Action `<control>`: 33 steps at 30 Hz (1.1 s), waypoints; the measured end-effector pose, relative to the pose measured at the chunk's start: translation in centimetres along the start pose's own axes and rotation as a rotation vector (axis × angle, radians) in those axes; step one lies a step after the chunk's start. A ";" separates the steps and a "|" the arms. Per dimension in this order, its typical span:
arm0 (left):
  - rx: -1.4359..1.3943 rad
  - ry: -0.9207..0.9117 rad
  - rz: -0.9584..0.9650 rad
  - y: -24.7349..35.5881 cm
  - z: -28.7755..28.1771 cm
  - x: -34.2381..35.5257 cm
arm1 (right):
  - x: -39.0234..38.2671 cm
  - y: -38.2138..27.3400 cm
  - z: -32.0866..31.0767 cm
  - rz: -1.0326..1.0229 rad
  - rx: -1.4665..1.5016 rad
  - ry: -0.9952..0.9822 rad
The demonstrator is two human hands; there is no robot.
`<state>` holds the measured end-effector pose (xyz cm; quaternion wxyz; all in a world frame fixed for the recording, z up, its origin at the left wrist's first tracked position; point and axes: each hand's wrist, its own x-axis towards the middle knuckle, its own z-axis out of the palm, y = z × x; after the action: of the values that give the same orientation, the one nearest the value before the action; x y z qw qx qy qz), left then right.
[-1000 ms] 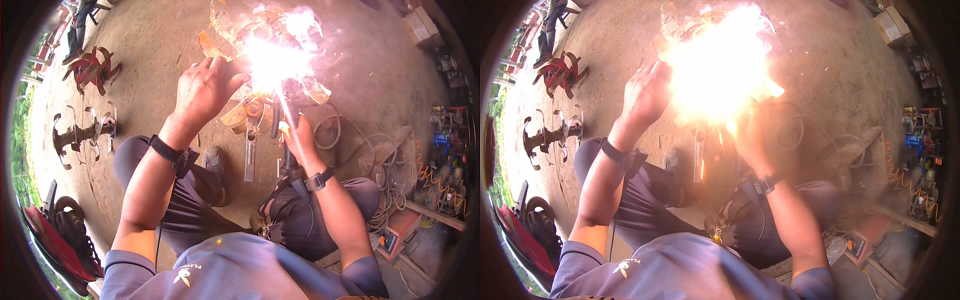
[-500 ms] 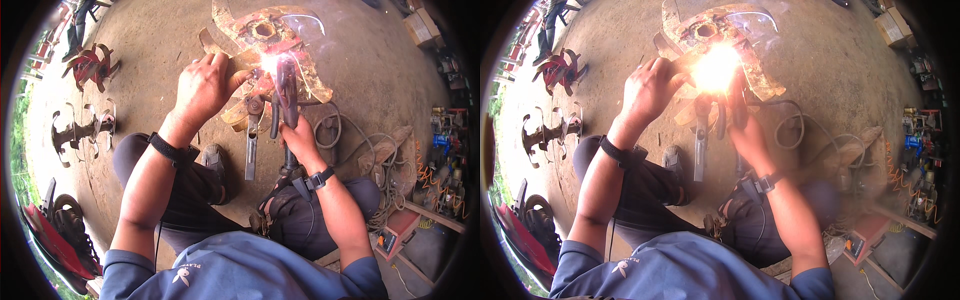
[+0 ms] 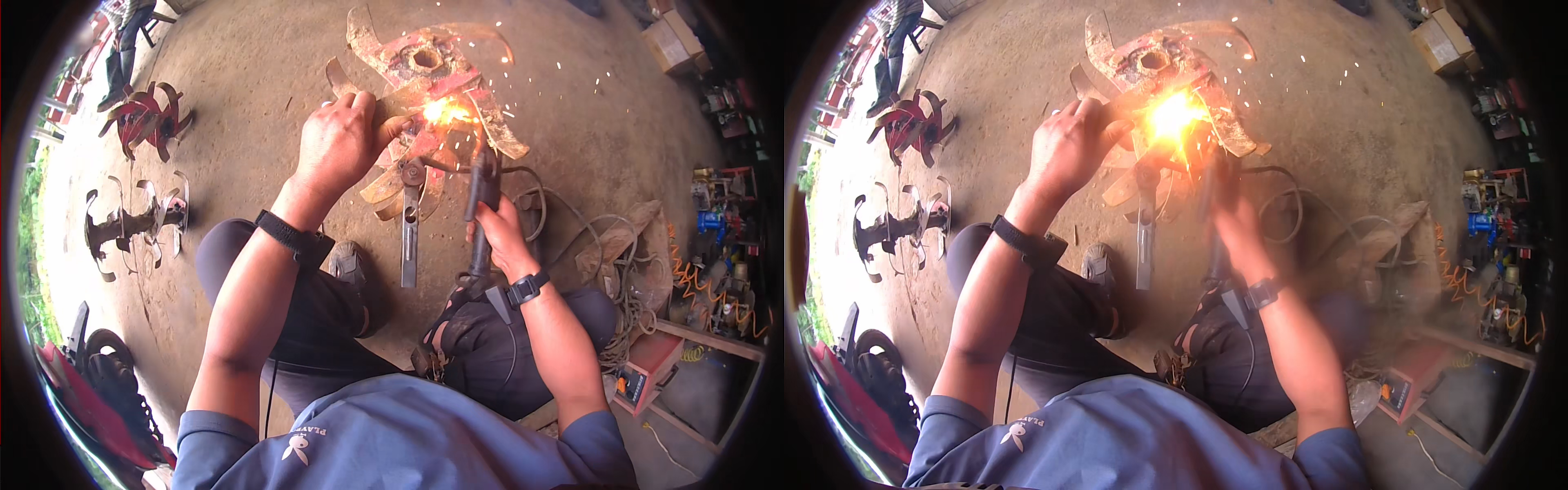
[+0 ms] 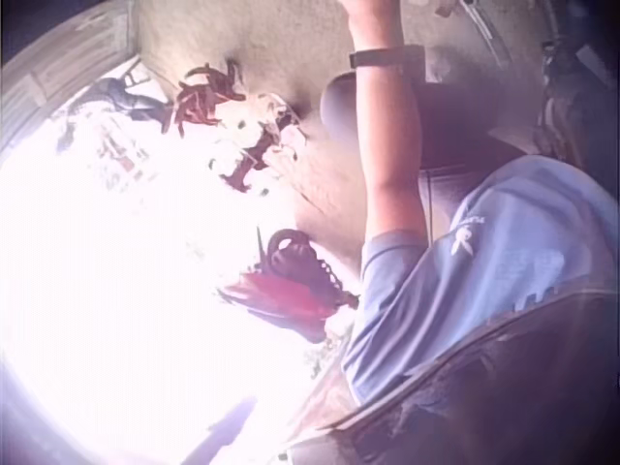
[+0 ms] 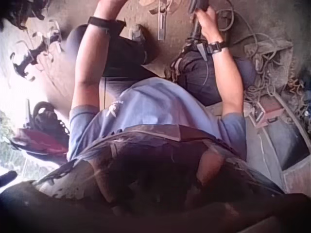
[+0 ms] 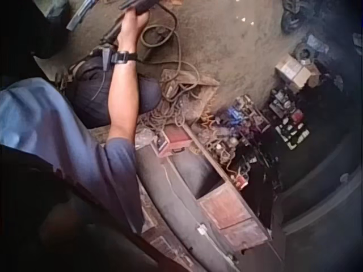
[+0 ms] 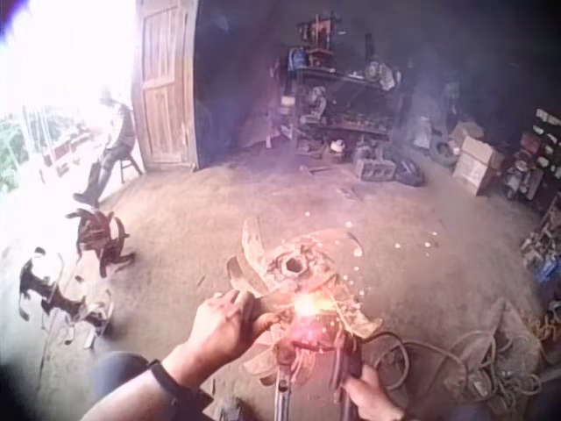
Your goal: Welding metal blades onto a rotary tiller assembly.
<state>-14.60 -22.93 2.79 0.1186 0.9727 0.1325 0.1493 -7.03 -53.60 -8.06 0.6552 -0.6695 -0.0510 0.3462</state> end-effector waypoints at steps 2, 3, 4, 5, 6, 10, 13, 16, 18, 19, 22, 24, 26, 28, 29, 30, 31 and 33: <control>-0.001 0.049 0.031 -0.2 0.1 0.5 | -1.5 -0.5 -1.9 0.040 0.052 0.066; 0.010 0.010 0.015 -0.2 0.1 0.7 | -2.6 -0.8 -2.7 -0.017 -0.013 0.064; -0.010 0.064 0.047 -0.3 0.1 0.9 | -3.5 -1.0 -3.4 -0.011 -0.091 0.108; -0.031 0.041 0.034 -0.3 0.1 1.0 | -5.1 -1.5 -4.4 -0.010 -0.096 0.133; -0.045 0.009 0.015 -0.2 0.2 1.1 | -6.6 -2.0 -5.2 -0.039 -0.156 0.162; -0.056 0.036 0.046 -0.4 0.4 1.3 | -12.6 -6.7 -10.0 -0.182 -0.439 0.400; -0.084 0.011 0.052 -0.8 0.5 1.6 | -16.9 -12.3 -14.8 -0.271 -0.543 0.566; -0.066 -0.018 0.067 -1.3 0.5 1.9 | -19.6 -16.8 -19.6 -0.338 -0.425 0.707; -0.039 -0.054 0.044 -1.8 0.3 2.1 | -21.2 -19.2 -23.1 -0.309 -0.416 0.824; -0.064 -0.058 0.047 -2.1 0.1 2.2 | -22.2 -19.6 -25.0 -0.317 -0.447 0.843; -0.070 -0.080 0.001 -3.3 -0.3 2.3 | -24.9 -18.1 -30.6 -0.202 -0.785 0.952; -0.055 -0.100 -0.050 -4.2 -0.6 2.3 | -26.4 -14.3 -33.5 -0.179 -1.160 0.940; -0.065 -0.090 -0.048 -4.9 -0.6 2.3 | -27.5 -7.9 -34.5 -0.103 -1.323 0.924; -0.050 -0.084 -0.088 -5.5 -0.5 2.3 | -28.4 -0.1 -33.5 0.004 -1.316 0.788; -0.056 -0.062 -0.066 -5.6 -0.3 2.3 | -28.8 4.5 -31.8 -0.234 -1.365 0.749; -0.051 -0.045 -0.061 -5.7 -0.2 2.3 | -28.9 8.3 -30.5 -0.107 -1.144 0.596; -0.068 -0.037 -0.077 -5.7 0.0 2.3 | -28.6 12.5 -28.5 -0.176 -0.509 0.618; -0.058 -0.036 -0.067 -5.8 0.1 2.2 | -28.9 19.2 -25.0 0.087 -0.576 0.595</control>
<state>-13.82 -16.87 1.74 0.1541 0.9664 0.1584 0.1314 -22.98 -92.32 -16.57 0.4120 -0.8979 0.0741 0.1365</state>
